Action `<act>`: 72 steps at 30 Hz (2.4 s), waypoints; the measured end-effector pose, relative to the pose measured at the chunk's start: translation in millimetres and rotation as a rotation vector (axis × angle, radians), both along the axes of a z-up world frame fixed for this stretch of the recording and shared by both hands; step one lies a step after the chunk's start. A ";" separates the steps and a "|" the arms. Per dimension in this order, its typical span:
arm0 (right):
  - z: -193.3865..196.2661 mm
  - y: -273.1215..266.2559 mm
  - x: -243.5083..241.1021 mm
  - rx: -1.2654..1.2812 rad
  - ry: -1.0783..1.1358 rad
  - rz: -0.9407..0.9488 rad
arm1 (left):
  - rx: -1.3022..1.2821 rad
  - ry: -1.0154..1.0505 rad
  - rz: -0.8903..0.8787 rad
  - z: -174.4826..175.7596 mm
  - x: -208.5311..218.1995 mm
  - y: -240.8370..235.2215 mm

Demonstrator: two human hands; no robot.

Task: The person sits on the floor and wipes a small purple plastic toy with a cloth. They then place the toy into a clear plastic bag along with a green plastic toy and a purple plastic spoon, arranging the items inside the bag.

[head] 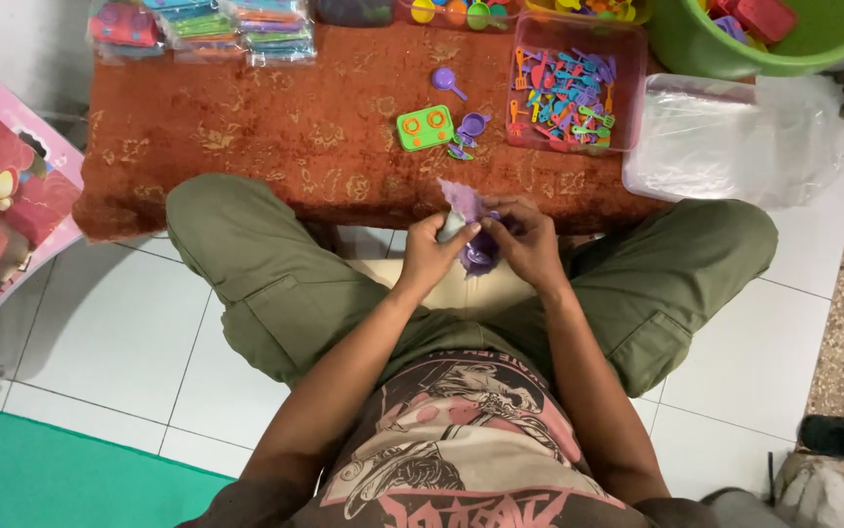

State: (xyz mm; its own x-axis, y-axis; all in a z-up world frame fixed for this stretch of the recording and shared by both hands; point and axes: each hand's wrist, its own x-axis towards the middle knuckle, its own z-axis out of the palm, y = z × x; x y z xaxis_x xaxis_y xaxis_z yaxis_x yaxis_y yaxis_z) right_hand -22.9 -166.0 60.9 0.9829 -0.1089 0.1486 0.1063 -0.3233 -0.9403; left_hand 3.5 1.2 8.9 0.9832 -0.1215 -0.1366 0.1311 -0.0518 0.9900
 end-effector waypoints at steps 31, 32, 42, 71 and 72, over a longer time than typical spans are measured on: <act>-71.1 -241.8 95.3 -0.749 0.549 -0.354 | 0.084 0.058 0.311 26.1 129.5 104.3; -57.7 -226.1 88.6 -0.688 0.467 -0.407 | 0.210 0.014 0.313 11.0 130.6 99.8; -43.3 -221.5 78.5 -0.313 0.026 -0.802 | 0.431 -0.222 0.259 18.1 78.5 72.6; 27.5 15.9 143.1 -0.162 -0.026 0.150 | -0.397 -0.095 -0.032 110.1 58.2 53.9; 13.0 19.7 154.9 -0.357 -0.046 0.240 | -0.412 -0.077 0.001 121.1 58.3 55.4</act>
State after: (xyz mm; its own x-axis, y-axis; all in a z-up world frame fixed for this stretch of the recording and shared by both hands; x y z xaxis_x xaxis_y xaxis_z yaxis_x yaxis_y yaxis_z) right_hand 132.0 -146.3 73.9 0.9655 0.1880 0.1801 0.2575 -0.5883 -0.7665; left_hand 61.8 56.6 130.0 0.9888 -0.1493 -0.0025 0.0554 0.3511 0.9347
